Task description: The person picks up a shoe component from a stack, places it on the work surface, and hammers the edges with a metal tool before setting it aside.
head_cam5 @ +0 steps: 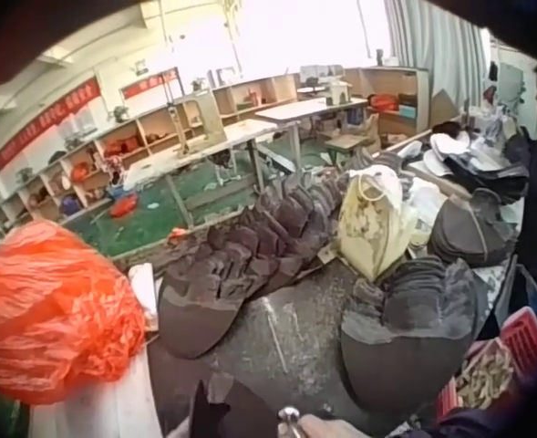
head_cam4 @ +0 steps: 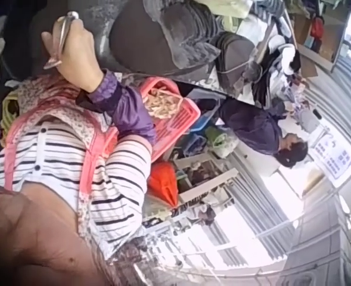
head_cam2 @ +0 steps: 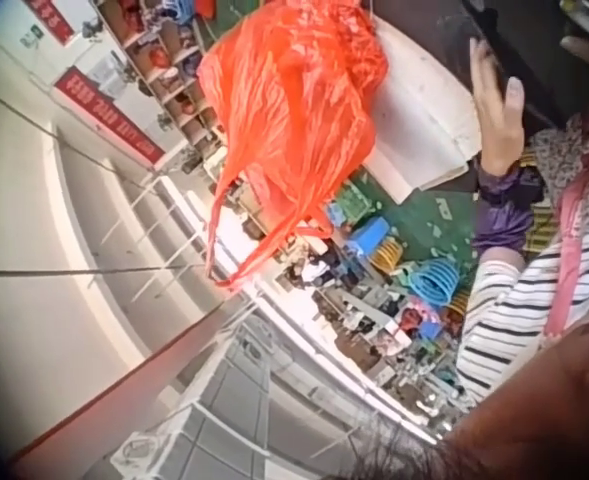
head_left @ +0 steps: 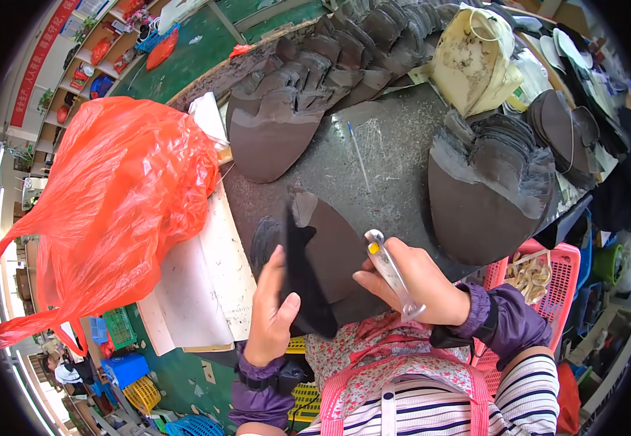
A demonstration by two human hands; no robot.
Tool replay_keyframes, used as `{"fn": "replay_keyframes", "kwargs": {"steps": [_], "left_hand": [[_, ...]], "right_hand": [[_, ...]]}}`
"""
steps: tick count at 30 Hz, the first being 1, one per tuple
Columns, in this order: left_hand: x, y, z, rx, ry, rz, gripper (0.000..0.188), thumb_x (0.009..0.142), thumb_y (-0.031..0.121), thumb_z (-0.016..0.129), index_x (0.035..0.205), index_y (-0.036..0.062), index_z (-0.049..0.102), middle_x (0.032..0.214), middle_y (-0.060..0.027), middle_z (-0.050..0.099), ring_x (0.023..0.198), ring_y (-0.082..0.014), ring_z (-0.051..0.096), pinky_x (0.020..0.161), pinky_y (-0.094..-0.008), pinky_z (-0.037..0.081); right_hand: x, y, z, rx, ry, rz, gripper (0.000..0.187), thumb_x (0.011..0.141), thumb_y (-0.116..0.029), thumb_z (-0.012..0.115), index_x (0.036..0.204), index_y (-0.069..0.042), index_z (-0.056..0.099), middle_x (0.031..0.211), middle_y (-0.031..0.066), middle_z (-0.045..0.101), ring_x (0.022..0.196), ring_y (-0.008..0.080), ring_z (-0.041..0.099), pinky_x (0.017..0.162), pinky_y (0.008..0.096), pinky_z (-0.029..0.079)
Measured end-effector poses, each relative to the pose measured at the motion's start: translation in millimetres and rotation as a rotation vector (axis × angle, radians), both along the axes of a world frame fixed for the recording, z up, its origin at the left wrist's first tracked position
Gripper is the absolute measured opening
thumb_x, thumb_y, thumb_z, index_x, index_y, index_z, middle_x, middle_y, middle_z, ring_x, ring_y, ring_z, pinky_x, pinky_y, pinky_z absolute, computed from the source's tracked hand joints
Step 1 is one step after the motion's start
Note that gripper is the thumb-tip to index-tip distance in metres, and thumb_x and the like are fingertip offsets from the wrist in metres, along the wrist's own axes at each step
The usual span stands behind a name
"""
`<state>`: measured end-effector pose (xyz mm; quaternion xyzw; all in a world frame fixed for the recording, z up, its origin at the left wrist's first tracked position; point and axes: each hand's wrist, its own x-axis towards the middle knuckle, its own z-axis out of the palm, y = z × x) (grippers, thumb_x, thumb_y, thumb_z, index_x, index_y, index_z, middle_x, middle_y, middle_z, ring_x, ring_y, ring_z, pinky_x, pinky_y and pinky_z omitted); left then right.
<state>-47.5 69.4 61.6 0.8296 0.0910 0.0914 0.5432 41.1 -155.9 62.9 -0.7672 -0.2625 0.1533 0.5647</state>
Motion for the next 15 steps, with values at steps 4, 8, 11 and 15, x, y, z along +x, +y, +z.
{"fn": "replay_keyframes", "kwargs": {"steps": [4,8,11,15], "left_hand": [[64,24,7,0.279,0.138,-0.314,0.045,0.087,0.022,0.062,0.122,-0.0039,0.051,0.122,-0.0225,0.057,0.111,-0.037,0.057,0.097,-0.0401,0.043],[149,32,-25,0.981,-0.167,-0.031,0.05,0.083,0.023,0.069,0.121,-0.0039,0.052,0.117,-0.0236,0.06,0.104,-0.0379,0.06,0.091,-0.0404,0.047],[192,61,-61,1.207,-0.137,-0.085,0.053,0.082,0.022,0.069,0.124,-0.0032,0.05,0.118,-0.024,0.06,0.102,-0.0397,0.061,0.088,-0.0425,0.048],[217,92,-30,0.665,0.228,-0.022,0.047,0.087,0.02,0.066,0.126,-0.002,0.053,0.124,-0.0254,0.058,0.11,-0.0382,0.06,0.088,-0.041,0.05]], "right_hand": [[5,1,-2,-0.028,0.021,-0.032,0.024,0.087,-0.008,0.07,0.089,-0.001,0.047,0.07,0.0164,0.058,0.06,0.036,0.059,0.054,0.0375,0.045],[4,4,-12,-0.031,-0.031,-0.05,0.028,0.085,-0.01,0.071,0.089,-0.001,0.045,0.071,0.017,0.056,0.061,0.039,0.056,0.054,0.0404,0.043],[0,3,-16,-0.018,-0.038,-0.041,0.031,0.084,-0.01,0.073,0.09,-0.001,0.044,0.071,0.0175,0.056,0.062,0.0408,0.056,0.054,0.0415,0.043],[4,-7,-22,-0.015,0.048,-0.038,0.033,0.083,-0.01,0.073,0.091,0.0,0.043,0.072,0.0183,0.056,0.063,0.0422,0.056,0.054,0.042,0.043]]}}
